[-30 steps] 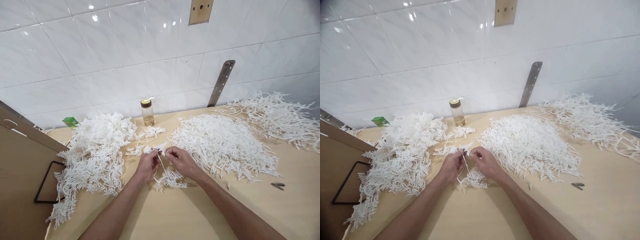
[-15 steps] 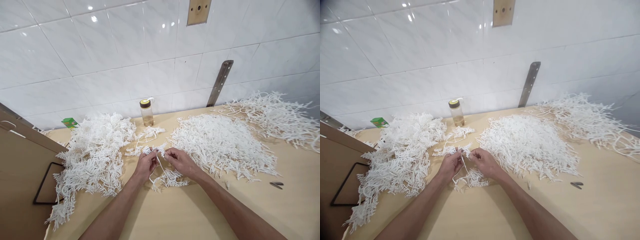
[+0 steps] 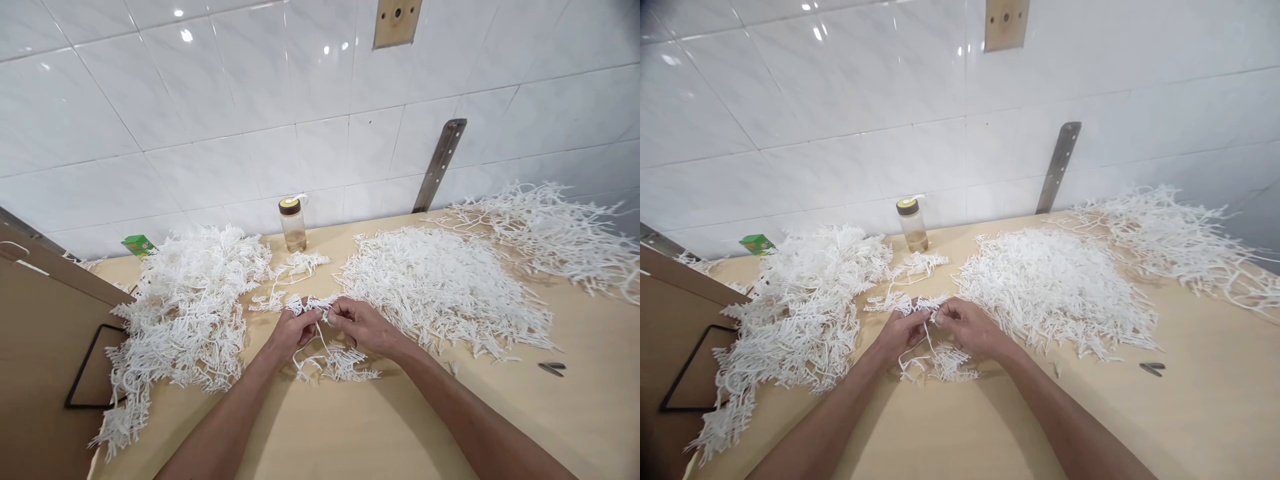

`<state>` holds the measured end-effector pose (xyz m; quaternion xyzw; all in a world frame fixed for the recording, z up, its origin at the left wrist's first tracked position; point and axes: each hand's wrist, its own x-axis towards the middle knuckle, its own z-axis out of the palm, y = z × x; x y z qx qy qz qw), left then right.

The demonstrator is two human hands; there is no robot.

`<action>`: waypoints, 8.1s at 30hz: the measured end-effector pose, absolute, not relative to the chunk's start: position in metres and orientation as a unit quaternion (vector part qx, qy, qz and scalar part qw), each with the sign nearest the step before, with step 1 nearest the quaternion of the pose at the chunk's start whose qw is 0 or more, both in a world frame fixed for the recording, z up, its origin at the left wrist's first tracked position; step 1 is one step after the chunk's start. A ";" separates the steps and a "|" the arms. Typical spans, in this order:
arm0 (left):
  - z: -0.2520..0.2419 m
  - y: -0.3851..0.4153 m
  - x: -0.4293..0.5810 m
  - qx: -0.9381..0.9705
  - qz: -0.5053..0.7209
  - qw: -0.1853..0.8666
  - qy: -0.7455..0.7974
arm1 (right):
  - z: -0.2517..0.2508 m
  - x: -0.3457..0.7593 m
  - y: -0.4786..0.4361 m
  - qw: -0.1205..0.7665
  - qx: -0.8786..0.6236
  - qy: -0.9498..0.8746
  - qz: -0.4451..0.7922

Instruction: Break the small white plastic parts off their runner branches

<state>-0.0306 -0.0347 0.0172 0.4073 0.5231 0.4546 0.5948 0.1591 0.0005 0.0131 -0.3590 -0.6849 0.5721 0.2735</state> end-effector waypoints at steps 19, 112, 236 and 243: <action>0.015 -0.032 -0.024 0.390 0.450 0.615 0.518 | 0.011 0.160 0.007 0.357 -0.396 -0.698 0.478; 0.022 -0.040 -0.014 0.388 0.502 0.584 0.507 | 0.007 0.145 0.000 0.306 -0.448 -0.797 0.265; 0.006 -0.030 -0.016 0.534 0.463 0.447 0.548 | -0.023 0.153 -0.011 0.383 -0.431 -0.624 0.527; 0.007 -0.033 -0.014 0.530 0.466 0.448 0.548 | -0.020 0.154 -0.011 0.369 -0.434 -0.655 0.497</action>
